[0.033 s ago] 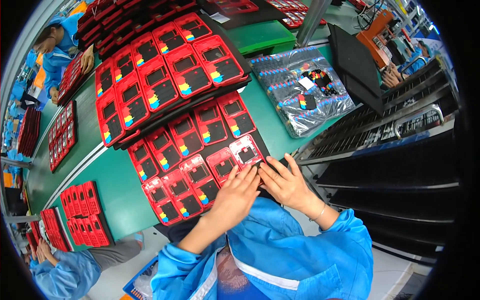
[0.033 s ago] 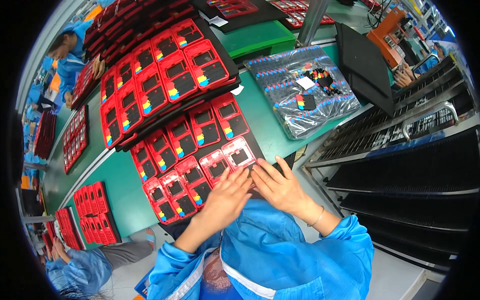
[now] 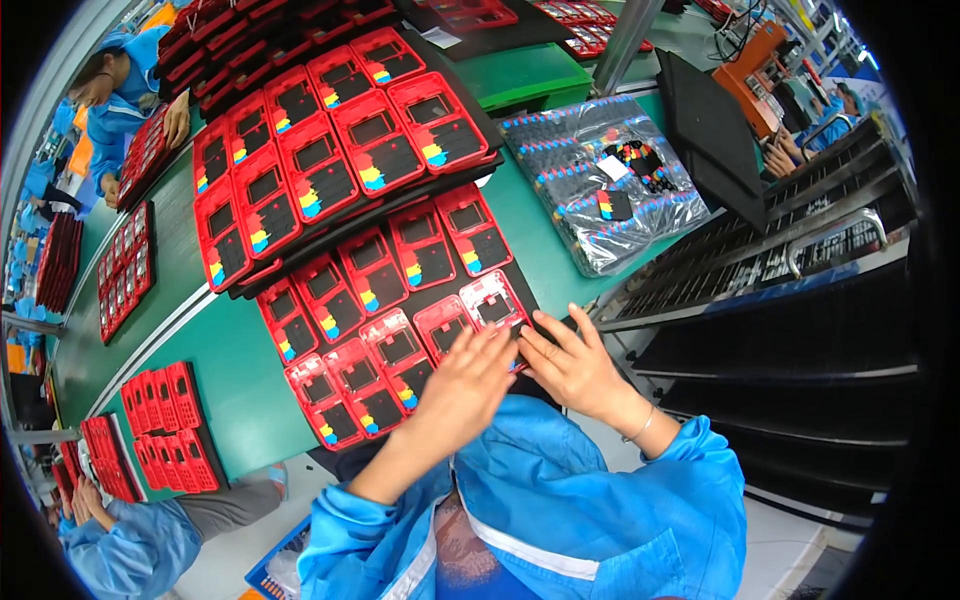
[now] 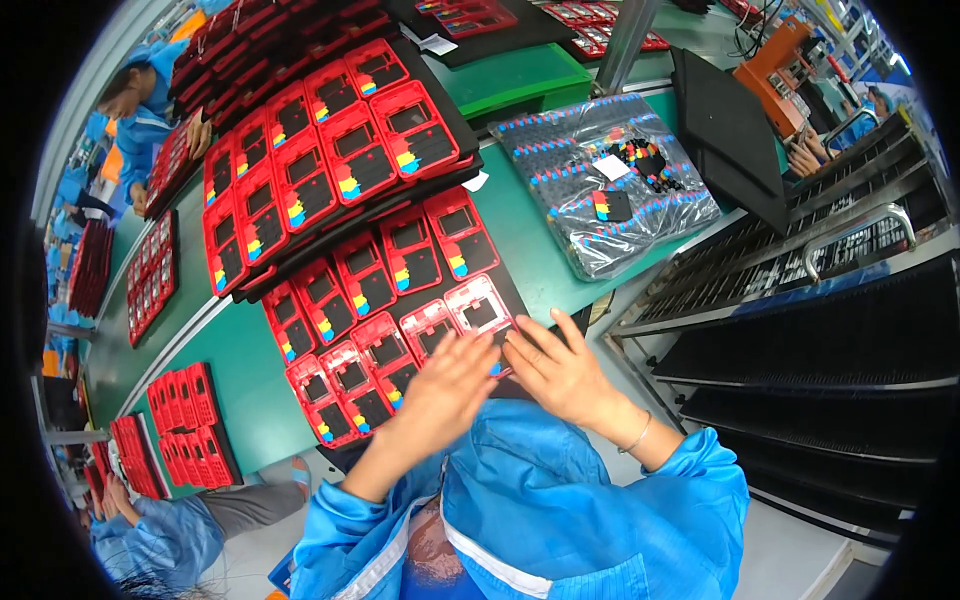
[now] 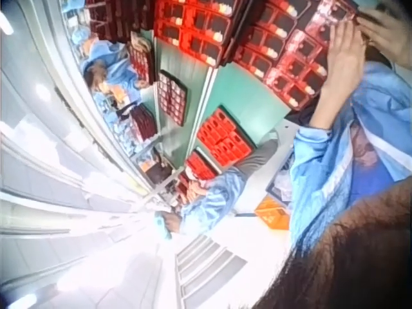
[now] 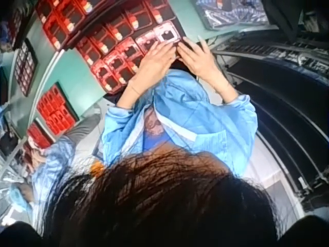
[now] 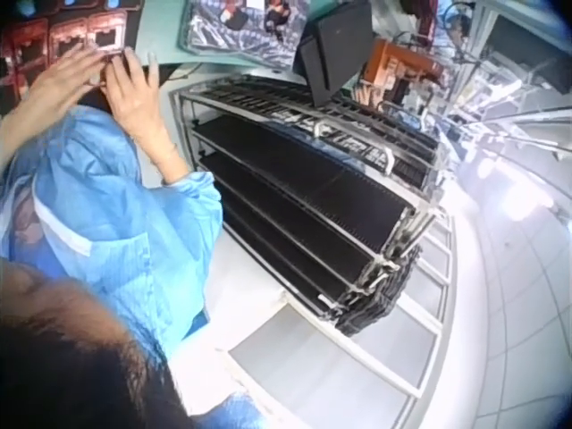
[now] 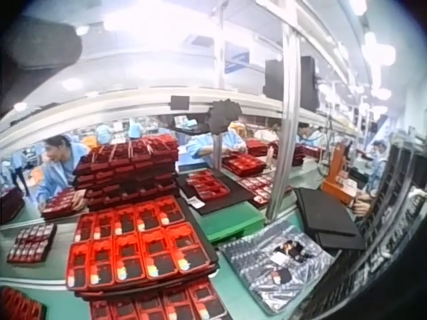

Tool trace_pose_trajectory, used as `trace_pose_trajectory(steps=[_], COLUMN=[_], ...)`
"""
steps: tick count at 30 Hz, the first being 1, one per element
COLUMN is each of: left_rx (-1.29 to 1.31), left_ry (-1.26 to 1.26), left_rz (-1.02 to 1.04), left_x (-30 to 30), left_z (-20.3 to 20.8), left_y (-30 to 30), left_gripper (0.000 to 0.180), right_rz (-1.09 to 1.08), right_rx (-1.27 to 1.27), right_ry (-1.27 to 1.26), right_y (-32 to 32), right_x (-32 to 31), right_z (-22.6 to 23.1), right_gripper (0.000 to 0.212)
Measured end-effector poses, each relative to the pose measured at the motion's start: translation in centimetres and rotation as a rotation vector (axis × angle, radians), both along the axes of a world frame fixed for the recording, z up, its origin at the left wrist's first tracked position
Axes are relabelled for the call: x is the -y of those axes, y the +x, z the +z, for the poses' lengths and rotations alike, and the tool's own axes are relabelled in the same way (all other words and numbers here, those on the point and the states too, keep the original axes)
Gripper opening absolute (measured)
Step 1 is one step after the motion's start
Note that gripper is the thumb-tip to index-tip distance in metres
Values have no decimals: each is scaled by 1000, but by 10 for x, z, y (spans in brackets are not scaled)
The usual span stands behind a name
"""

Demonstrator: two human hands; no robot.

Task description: The person assembles keypad components into device housings by hand, taking keypads from a tray and inserting them into housings.

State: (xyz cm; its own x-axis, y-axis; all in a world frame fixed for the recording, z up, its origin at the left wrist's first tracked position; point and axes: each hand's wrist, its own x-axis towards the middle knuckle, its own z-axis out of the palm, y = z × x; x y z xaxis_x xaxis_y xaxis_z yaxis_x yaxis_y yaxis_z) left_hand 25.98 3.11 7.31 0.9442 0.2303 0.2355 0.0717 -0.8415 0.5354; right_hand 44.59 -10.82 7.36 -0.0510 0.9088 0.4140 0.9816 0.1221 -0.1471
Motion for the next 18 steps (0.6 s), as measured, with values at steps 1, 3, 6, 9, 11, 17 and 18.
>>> trace_pose_trajectory(steps=[1, 3, 6, 9, 11, 17, 18], left_rx=[17, -21, -70, -62, -73, -146, -149], left_ry=[55, 234, 420, 347, 397, 456, 412], left_rz=[46, 152, 236, 232, 235, 325, 313], left_x=[-14, -45, -86, -99, -97, -81, -84], left_z=[-1, 11, 10, -10, -15, -13, -14], left_y=[-1, 6, 24, 27, 29, 29, 28], left_gripper=[41, 42, 42, 42, 43, 57, 59], right_rz=[47, 125, 66, 22, 25, 26, 21], right_rx=[-79, -207, -342, -93, -39, 107, 95], right_ry=[-58, -46, 119, 170, 141, 93, 68], right_y=[5, 22, 40, 46, 50, 50, 51], right_x=[-2, -15, -60, -105, -118, -122, -123], right_z=[5, 17, 24, 20, 4, 16, 11], right_gripper=[32, 28, 26, 23, 22, 25, 27])
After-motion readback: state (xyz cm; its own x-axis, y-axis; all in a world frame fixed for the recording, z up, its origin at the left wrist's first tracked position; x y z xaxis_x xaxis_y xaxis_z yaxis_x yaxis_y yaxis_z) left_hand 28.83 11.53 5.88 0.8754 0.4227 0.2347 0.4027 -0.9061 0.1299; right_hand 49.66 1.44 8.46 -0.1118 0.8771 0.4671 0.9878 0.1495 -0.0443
